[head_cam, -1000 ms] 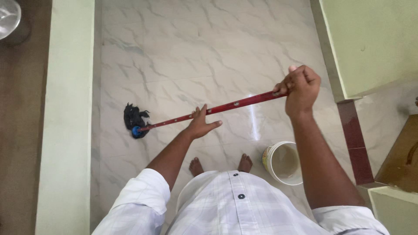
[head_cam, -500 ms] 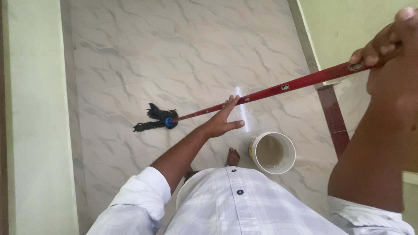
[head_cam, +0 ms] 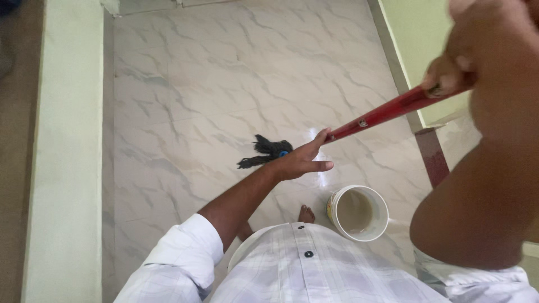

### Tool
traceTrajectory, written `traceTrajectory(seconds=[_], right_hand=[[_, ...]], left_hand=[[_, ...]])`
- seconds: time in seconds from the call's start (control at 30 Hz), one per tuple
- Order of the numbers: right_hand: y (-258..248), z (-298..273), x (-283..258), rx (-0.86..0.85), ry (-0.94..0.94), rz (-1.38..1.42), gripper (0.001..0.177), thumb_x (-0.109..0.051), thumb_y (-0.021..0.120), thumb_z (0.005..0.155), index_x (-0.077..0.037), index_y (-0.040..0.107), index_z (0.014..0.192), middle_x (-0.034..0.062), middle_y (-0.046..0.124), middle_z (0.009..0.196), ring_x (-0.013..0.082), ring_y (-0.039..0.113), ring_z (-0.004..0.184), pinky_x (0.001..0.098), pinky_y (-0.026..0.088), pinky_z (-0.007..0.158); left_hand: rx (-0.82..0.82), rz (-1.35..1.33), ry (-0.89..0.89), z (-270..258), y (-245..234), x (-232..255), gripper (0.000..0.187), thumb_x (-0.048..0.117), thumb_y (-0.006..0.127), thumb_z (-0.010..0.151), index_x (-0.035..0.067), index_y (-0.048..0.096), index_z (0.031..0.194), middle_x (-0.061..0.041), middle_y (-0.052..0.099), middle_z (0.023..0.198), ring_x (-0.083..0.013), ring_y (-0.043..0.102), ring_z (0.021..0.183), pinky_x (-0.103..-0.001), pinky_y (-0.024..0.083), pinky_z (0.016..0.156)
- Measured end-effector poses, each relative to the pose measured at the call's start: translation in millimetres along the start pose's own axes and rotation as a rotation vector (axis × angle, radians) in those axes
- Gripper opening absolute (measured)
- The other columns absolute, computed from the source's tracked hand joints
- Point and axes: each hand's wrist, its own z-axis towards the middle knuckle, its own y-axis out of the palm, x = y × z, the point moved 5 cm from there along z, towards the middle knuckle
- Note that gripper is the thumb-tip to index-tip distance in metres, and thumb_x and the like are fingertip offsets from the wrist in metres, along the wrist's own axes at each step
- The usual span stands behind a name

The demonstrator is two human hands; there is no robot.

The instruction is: The person dips a mop into a bucket of water and then mops the tiled floor, moving from one area of the room to another while holding the mop handle with both hands.

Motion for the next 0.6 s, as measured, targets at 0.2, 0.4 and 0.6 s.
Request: traceTrajectory(seconds=[0.2, 0.4, 0.6], right_hand=[[93.5, -7.4, -89.9, -0.231, -0.202, -0.261, 0.032, -0.017, 0.069, 0.093, 0.000, 0.060, 0.067, 0.0077, 0.050, 0.049, 0.0150, 0.042, 0.044, 0.0351, 0.033, 0.042], [196.8, -32.8, -69.9, -0.451, -0.144, -0.069, 0.038, -0.025, 0.070, 0.087, -0.001, 0.058, 0.060, 0.0099, 0.053, 0.048, 0.0200, 0.044, 0.041, 0.0377, 0.040, 0.043], [260.1, -52.3, -28.3, -0.428, -0.136, 0.035, 0.052, -0.040, 0.072, 0.092, -0.002, 0.053, 0.062, 0.0070, 0.045, 0.048, 0.0233, 0.040, 0.045, 0.0387, 0.037, 0.044]], left_hand=[[-0.016, -0.280, 0.027, 0.7, 5.8, -19.5, 0.114, 0.040, 0.072, 0.093, 0.003, -0.010, 0.162, -0.015, -0.005, 0.173, -0.0268, -0.006, 0.160, -0.043, 0.010, 0.126], [0.072, -0.335, 0.020, -17.5, 2.0, -68.8, 0.068, 0.029, 0.066, 0.101, -0.002, 0.039, 0.155, -0.022, 0.049, 0.153, -0.0319, 0.045, 0.143, -0.045, 0.041, 0.117], [0.317, -0.607, 0.129, -40.7, -20.7, -65.8, 0.037, 0.030, 0.050, 0.117, 0.000, 0.050, 0.139, -0.010, 0.058, 0.130, -0.0187, 0.057, 0.120, -0.038, 0.050, 0.102]])
